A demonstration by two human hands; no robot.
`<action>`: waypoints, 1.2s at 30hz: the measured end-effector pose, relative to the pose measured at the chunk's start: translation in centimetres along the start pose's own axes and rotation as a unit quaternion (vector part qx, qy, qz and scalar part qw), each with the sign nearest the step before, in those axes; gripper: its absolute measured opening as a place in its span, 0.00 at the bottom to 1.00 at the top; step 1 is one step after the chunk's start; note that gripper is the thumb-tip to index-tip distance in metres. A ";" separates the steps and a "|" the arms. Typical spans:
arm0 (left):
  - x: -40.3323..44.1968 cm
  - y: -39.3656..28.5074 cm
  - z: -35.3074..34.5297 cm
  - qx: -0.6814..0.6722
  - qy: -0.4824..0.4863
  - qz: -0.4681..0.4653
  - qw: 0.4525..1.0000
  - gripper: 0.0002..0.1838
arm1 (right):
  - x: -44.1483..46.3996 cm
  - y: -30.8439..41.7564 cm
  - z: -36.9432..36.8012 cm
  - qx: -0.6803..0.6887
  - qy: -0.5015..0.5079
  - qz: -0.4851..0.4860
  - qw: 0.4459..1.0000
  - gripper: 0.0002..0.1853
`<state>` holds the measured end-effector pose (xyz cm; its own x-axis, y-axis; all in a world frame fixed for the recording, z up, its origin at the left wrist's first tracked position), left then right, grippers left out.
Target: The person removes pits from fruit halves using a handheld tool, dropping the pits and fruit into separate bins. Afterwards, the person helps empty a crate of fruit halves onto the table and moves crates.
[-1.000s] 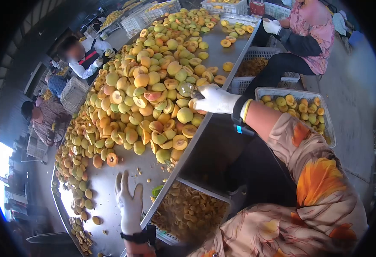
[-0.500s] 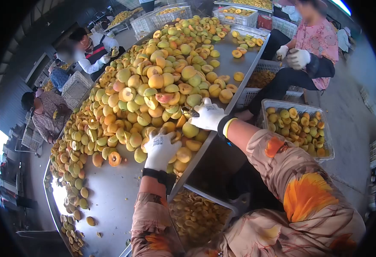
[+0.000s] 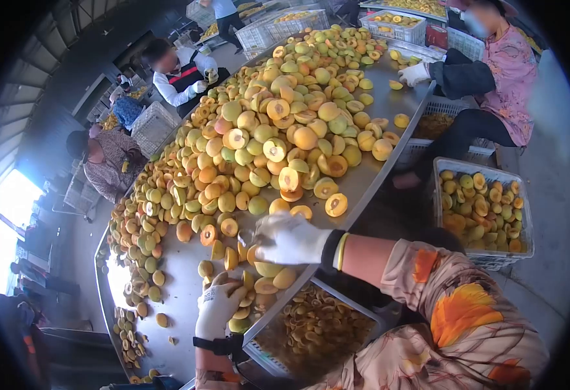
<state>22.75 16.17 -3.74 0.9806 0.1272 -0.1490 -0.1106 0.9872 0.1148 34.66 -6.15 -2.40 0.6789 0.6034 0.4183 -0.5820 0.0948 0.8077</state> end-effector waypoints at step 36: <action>16.8 8.8 4.7 0.047 0.093 -0.009 0.994 0.22 | 6.6 -3.9 -1.1 -0.058 0.199 -0.036 0.978 0.25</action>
<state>38.99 26.52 -0.65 0.9342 0.1340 -0.3307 -0.0691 0.9772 0.2009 40.92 -1.66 -3.23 0.5049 0.8504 0.1483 -0.6015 0.2234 0.7670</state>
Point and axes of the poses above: each hand's wrist, its own x-axis towards the middle knuckle, its own z-axis out of the back of the hand, y = z × x, the point moved 5 cm from there along x, towards the middle knuckle, and after that the axes turned 13 degrees about x, right-handed, at the moved point
